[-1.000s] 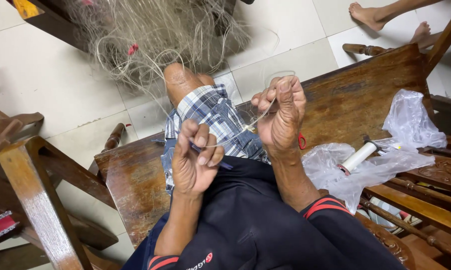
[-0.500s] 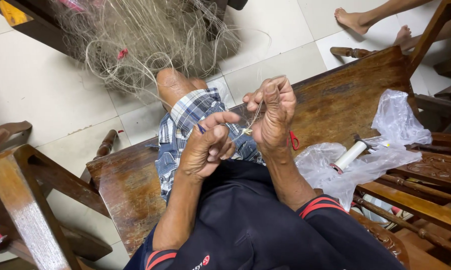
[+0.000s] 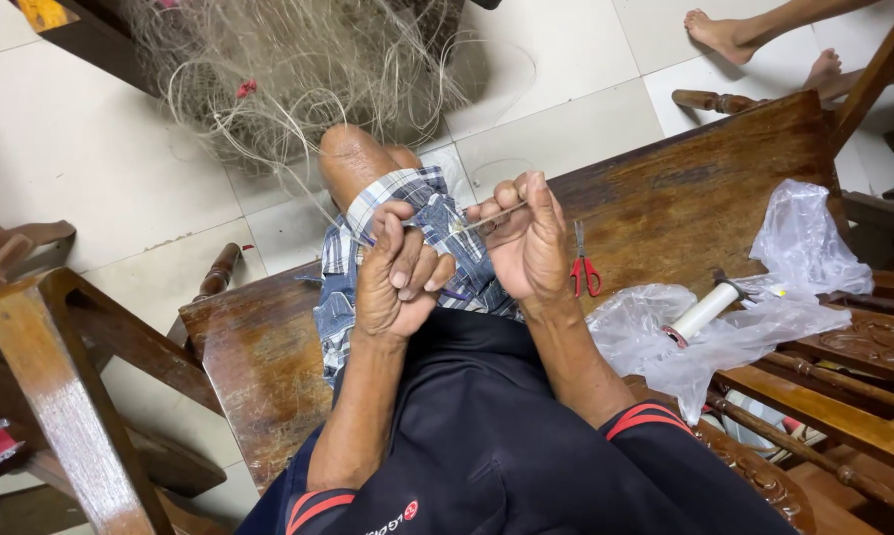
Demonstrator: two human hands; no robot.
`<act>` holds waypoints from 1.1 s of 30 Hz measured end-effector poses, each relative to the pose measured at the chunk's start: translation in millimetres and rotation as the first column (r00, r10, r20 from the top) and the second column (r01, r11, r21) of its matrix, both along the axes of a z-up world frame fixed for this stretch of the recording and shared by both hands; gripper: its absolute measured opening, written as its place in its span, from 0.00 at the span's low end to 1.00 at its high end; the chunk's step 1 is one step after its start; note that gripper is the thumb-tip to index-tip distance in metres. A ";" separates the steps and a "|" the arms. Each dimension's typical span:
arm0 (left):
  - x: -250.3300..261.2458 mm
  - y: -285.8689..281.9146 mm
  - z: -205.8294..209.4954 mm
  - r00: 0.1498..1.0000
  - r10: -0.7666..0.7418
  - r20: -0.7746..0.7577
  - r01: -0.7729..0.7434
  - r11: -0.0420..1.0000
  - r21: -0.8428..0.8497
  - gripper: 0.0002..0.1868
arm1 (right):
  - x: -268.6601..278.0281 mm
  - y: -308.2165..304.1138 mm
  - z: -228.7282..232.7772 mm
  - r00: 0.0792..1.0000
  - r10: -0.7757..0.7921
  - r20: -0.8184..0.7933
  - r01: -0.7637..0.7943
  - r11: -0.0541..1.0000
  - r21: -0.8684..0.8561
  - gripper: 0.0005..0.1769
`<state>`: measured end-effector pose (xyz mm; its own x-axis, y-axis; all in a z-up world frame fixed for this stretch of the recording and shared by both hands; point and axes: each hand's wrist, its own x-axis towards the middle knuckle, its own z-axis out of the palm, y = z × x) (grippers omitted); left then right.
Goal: Repair a fishing net by cutting and organizing the mesh with scissors and a pen
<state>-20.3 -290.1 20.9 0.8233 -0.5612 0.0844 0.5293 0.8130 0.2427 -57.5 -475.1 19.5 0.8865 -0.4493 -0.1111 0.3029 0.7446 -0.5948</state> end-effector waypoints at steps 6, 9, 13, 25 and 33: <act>-8.3 7.2 -9.1 0.998 -0.028 -0.058 0.027 0.999 -0.021 0.13 | -0.2 -12.2 -21.7 0.977 0.195 0.085 -0.207 0.964 0.165 0.14; -7.4 20.6 -10.0 0.997 -0.013 -0.079 0.011 1.000 -0.024 0.17 | 2.0 -31.8 -32.3 0.972 0.208 0.106 -0.229 0.940 0.252 0.16; -2.2 51.6 4.8 0.996 0.072 -0.059 -0.073 0.997 -0.018 0.21 | 7.5 -78.9 -37.4 0.980 0.187 0.066 -0.197 0.957 0.212 0.16; 4.6 89.5 -18.5 0.985 0.152 -0.079 -0.148 0.987 0.057 0.21 | 40.8 -132.6 -44.3 0.995 0.047 -0.093 -0.060 0.987 -0.147 0.11; 6.0 89.1 -31.9 0.975 0.199 -0.097 -0.182 0.971 0.157 0.21 | 57.4 -164.5 -81.9 0.993 0.028 -0.116 -0.042 0.992 -0.121 0.11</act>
<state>-14.3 -200.9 -11.0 0.9157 -0.3926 -0.0856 0.3987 0.8613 0.3150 0.0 -639.7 -62.4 0.8867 -0.4344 -0.1580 0.2027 0.6726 -0.7117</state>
